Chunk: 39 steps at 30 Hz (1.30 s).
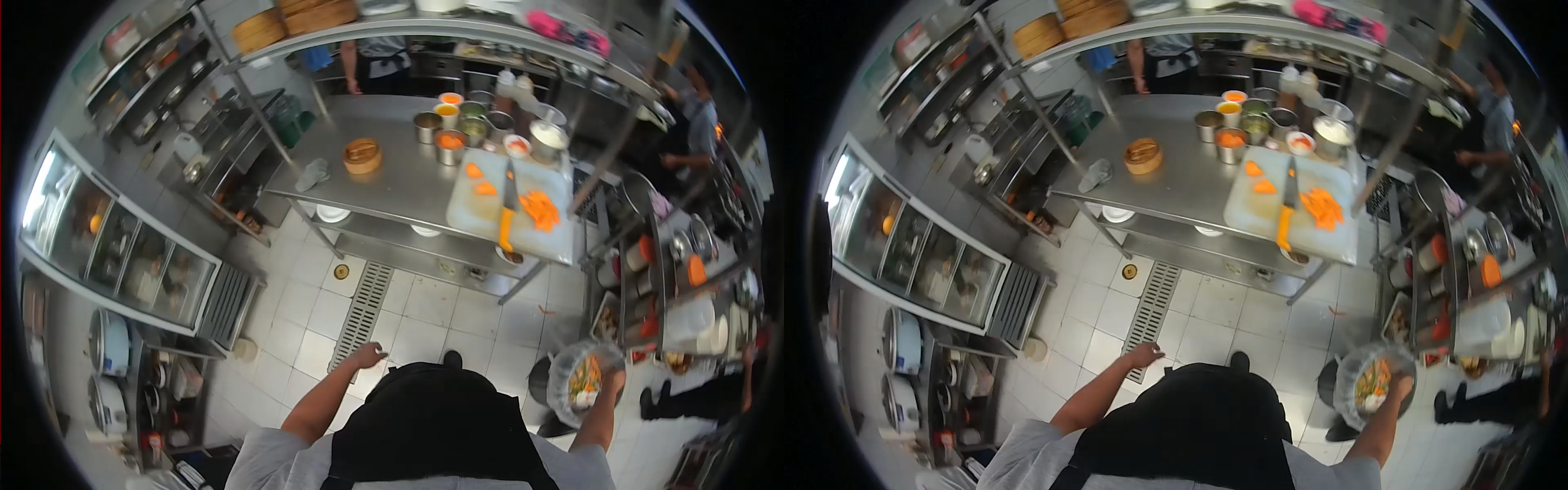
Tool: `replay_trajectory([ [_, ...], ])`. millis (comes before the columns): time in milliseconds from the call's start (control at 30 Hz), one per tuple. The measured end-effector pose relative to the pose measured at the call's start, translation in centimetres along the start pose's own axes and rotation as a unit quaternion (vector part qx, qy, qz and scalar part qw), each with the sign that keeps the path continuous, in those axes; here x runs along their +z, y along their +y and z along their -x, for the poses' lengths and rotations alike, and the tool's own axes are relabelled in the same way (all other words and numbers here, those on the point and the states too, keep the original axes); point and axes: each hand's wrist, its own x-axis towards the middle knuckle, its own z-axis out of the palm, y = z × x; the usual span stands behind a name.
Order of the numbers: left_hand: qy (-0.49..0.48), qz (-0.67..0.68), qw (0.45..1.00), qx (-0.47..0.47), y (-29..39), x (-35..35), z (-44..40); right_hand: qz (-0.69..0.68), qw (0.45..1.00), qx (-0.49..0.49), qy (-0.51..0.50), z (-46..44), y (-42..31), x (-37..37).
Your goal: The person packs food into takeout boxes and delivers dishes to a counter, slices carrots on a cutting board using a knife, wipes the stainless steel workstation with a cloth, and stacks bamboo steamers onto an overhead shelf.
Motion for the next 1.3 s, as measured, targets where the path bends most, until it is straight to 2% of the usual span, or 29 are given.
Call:
replay_trajectory([
  [33,0.023,0.048,0.998,-0.029,-0.4,-1.5,-0.9,-0.022,1.000,0.008,0.007,0.0,-0.8,-1.9],
  [100,0.115,0.152,0.981,-0.046,-1.4,-5.0,-1.1,0.027,0.991,0.110,0.072,-0.4,-1.3,-5.9],
  [167,0.159,0.308,0.933,-0.100,-0.5,-10.1,1.0,0.059,0.966,0.206,0.142,-2.3,-3.9,-9.6],
  [233,0.299,0.326,0.893,-0.078,-1.9,-13.6,1.3,-0.084,0.951,0.080,0.286,-4.4,-6.2,-13.3],
  [300,0.414,0.312,0.852,-0.073,-3.6,-17.9,0.4,-0.106,0.949,-0.013,0.296,-8.9,-11.9,-17.3],
  [333,0.453,0.321,0.830,-0.048,-3.7,-20.6,-0.5,-0.229,0.921,-0.131,0.286,-10.0,-16.0,-18.2],
  [367,0.491,0.327,0.807,-0.022,-3.9,-23.9,-1.5,-0.347,0.866,-0.242,0.265,-8.3,-23.1,-20.7],
  [400,0.508,0.310,0.804,-0.009,-3.1,-27.6,-2.3,-0.384,0.852,-0.300,0.190,-1.3,-33.6,-26.1],
  [433,0.524,0.291,0.801,0.008,-2.5,-31.5,-4.0,-0.459,0.812,-0.342,0.111,-0.3,-40.0,-25.5],
  [500,0.518,0.191,0.832,0.055,-4.0,-38.5,-10.3,-0.457,0.779,-0.426,-0.053,8.8,-54.6,-27.3],
  [533,0.502,0.147,0.849,0.069,-4.5,-42.2,-14.4,-0.404,0.780,-0.471,-0.085,13.6,-61.9,-27.0],
  [567,0.485,0.103,0.865,0.083,-5.0,-45.4,-18.6,-0.352,0.784,-0.478,-0.179,18.1,-68.3,-26.0],
  [600,0.469,0.032,0.880,0.069,-6.1,-47.6,-23.5,-0.350,0.738,-0.553,-0.164,21.8,-74.5,-23.6],
  [633,0.455,-0.039,0.888,0.055,-7.0,-49.5,-28.4,-0.303,0.718,-0.608,-0.154,24.8,-80.1,-21.7],
  [700,0.499,-0.151,0.850,0.072,-5.6,-51.0,-34.1,-0.247,0.720,-0.643,-0.087,29.7,-89.7,-18.4],
  [767,0.484,-0.210,0.844,0.101,-3.3,-50.7,-38.2,-0.211,0.741,-0.638,-0.005,30.9,-96.7,-16.2],
  [800,0.471,-0.216,0.843,0.145,-3.2,-52.2,-39.4,-0.195,0.746,-0.635,0.038,30.7,-99.6,-15.1],
  [867,0.423,-0.220,0.847,0.236,-3.5,-54.1,-40.6,-0.188,0.762,-0.617,0.055,29.2,-101.9,-12.2],
  [900,0.442,-0.225,0.836,0.234,-4.2,-56.7,-43.0,-0.181,0.773,-0.604,0.064,28.4,-102.1,-10.7],
  [933,0.492,-0.233,0.821,0.173,-5.1,-59.3,-46.0,-0.202,0.774,-0.596,0.067,28.6,-102.0,-10.5],
  [967,0.528,-0.290,0.784,0.152,-7.3,-62.4,-49.5,-0.205,0.782,-0.584,0.066,29.0,-101.5,-10.4],
  [1000,0.496,-0.321,0.801,0.094,-8.2,-66.5,-52.4,-0.214,0.791,-0.569,0.067,29.4,-101.0,-10.3],
  [1033,0.427,-0.272,0.860,0.057,-7.9,-70.2,-53.3,-0.225,0.799,-0.553,0.077,29.4,-100.3,-9.8],
  [1100,0.453,-0.244,0.856,0.048,-6.1,-71.1,-55.5,-0.225,0.810,-0.527,0.125,29.6,-97.7,-8.7],
  [1167,0.284,-0.196,0.902,0.260,-2.0,-66.7,-55.0,-0.212,0.831,-0.498,0.131,29.9,-94.9,-8.4],
  [1233,0.226,-0.317,0.761,0.519,2.7,-61.1,-50.5,-0.209,0.847,-0.472,0.131,30.4,-92.9,-8.3],
  [1300,0.237,-0.237,0.764,0.551,2.5,-61.4,-53.2,-0.192,0.849,-0.474,0.135,30.3,-92.1,-7.9],
])
